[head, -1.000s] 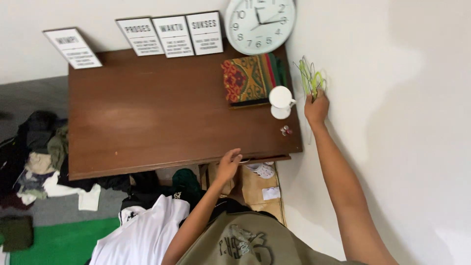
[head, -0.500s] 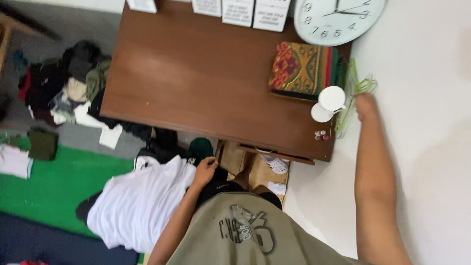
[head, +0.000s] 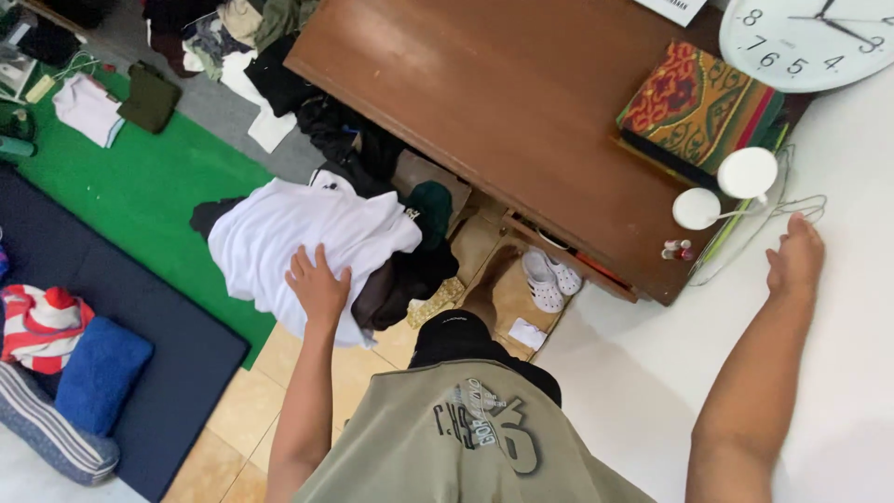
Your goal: The person folds a black garment and a patterned cloth on a wooden table, then places them in a stack. They pick up a white t-shirt, place it on a hanger, and hang it in a closet. Finally, they pick up a green garment and place it on a hanger.
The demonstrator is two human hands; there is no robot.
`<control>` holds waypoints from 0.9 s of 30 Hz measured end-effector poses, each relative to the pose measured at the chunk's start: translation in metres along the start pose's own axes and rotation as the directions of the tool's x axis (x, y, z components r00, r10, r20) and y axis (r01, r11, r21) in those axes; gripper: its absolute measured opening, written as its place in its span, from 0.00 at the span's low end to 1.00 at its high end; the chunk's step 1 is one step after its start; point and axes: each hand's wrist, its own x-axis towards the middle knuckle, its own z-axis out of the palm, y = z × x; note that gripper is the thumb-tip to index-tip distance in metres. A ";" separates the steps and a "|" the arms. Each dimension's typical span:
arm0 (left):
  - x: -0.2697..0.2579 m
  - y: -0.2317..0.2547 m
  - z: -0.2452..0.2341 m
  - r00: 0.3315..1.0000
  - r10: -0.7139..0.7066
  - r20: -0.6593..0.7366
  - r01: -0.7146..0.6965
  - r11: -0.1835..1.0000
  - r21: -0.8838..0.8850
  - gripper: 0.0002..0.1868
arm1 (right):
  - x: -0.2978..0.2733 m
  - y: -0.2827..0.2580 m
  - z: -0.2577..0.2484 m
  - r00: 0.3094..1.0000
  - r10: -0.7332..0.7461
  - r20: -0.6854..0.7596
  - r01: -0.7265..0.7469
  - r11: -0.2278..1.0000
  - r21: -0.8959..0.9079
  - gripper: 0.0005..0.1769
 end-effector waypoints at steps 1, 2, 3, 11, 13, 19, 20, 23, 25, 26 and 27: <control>-0.003 -0.004 -0.002 1.000 -0.013 0.016 0.013 1.000 0.022 0.34 | -0.013 -0.004 0.002 1.000 -0.008 -0.017 0.007 1.000 -0.025 0.34; -0.005 -0.008 -0.004 0.999 -0.027 0.032 0.026 0.999 0.045 0.40 | -0.027 -0.009 0.004 0.999 -0.016 -0.034 0.014 0.999 -0.050 0.36; -0.005 -0.008 -0.004 0.999 -0.030 0.029 0.029 0.999 0.040 0.40 | -0.031 -0.008 0.005 0.999 -0.022 -0.034 0.020 0.998 -0.052 0.36; 0.018 -0.042 0.031 0.989 -0.145 0.012 0.145 0.987 -0.063 0.24 | -0.038 0.010 0.001 0.992 -0.082 -0.096 0.061 0.976 -0.208 0.35; 0.041 -0.070 0.043 0.991 -0.133 0.011 0.133 0.991 -0.027 0.22 | -0.025 0.029 0.003 0.991 -0.101 -0.091 0.078 0.970 -0.228 0.34; 0.116 -0.152 0.092 0.998 -0.063 0.004 0.062 0.995 0.080 0.37 | -0.021 0.073 0.007 0.980 -0.150 -0.131 0.078 0.894 -0.442 0.32; 0.128 -0.163 0.095 0.984 -0.151 0.091 0.142 0.984 0.103 0.43 | -0.007 0.094 0.000 0.966 -0.241 -0.090 0.143 0.795 -0.589 0.31; 0.151 -0.148 0.087 0.892 -0.340 0.296 0.296 0.937 0.185 0.50 | -0.019 0.101 0.017 0.957 -0.267 -0.110 0.109 0.687 -0.718 0.31; 0.160 -0.125 0.081 0.871 -0.347 0.347 0.288 0.934 0.212 0.48 | -0.022 0.106 0.023 0.938 -0.324 -0.127 0.134 0.672 -0.728 0.26; 0.163 -0.116 0.077 0.840 -0.378 0.389 0.301 0.921 0.246 0.46 | -0.022 0.108 0.029 0.916 -0.384 -0.118 0.176 0.647 -0.742 0.22; 0.167 -0.116 0.087 0.843 -0.369 0.391 0.291 0.925 0.245 0.46 | -0.025 0.105 0.034 0.916 -0.381 -0.128 0.167 0.651 -0.740 0.22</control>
